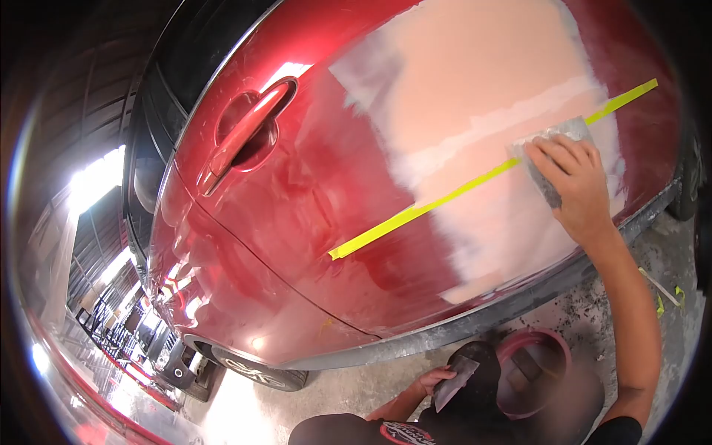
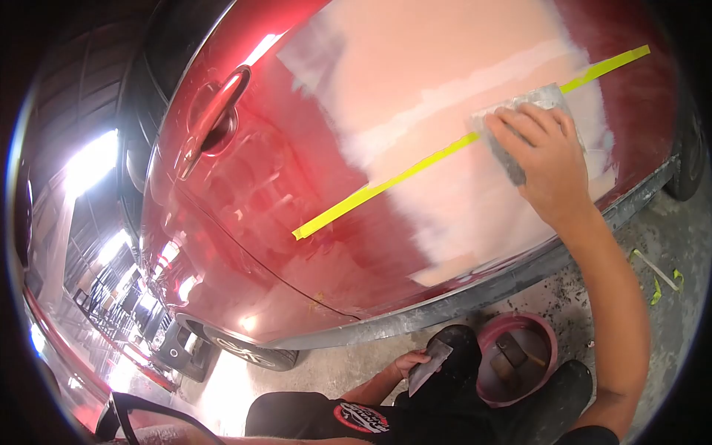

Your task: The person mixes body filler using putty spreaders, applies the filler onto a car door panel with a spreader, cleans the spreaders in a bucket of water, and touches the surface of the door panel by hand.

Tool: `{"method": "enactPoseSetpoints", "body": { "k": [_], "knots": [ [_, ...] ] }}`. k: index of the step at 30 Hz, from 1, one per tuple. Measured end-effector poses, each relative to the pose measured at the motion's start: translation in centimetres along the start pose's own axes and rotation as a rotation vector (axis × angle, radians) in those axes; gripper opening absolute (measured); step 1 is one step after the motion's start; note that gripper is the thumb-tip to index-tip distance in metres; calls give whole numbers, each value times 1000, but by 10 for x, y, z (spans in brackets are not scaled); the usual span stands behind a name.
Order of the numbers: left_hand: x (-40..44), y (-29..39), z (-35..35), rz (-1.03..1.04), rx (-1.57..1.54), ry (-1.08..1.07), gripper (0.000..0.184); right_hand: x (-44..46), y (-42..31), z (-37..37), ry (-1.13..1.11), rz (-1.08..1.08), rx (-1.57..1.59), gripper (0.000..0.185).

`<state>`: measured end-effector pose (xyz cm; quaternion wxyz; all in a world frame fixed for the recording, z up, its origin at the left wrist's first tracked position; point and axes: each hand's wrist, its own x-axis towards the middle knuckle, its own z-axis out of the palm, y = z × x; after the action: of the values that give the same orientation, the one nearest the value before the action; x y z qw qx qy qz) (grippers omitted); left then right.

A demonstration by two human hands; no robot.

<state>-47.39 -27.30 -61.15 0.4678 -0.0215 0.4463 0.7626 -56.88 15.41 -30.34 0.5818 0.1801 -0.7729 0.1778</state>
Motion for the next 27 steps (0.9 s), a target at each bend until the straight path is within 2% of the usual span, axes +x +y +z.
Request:
{"method": "enactPoseSetpoints", "body": {
  "k": [5,9,11,16,18,19,21,23,25,27],
  "knots": [
    [2,-1,-8,-47,18,19,50,-12,12,-7,-2,-116,-89,53],
    [2,-10,-28,-41,13,70,55,-21,40,-21,-35,-90,-119,51],
    [5,-10,-34,-47,26,75,56,-13,48,-26,46,-44,-204,53],
    [2,-5,-22,-47,63,77,55,4,55,-4,78,-75,-158,59],
    [2,-4,-12,-43,43,178,53,-3,53,5,94,-71,-114,61],
    [5,-5,-12,-41,37,177,53,-8,53,6,68,-57,-132,62],
    [3,-3,-10,-8,75,82,42,-16,52,4,44,-31,-146,62],
    [4,0,-6,-19,90,80,41,-19,53,-10,-12,-74,-126,63],
    [5,3,-5,-22,106,75,41,-7,54,-26,24,-47,-107,62],
    [4,2,-10,-81,70,65,51,5,54,-27,56,-26,-77,62]
  ]
}}
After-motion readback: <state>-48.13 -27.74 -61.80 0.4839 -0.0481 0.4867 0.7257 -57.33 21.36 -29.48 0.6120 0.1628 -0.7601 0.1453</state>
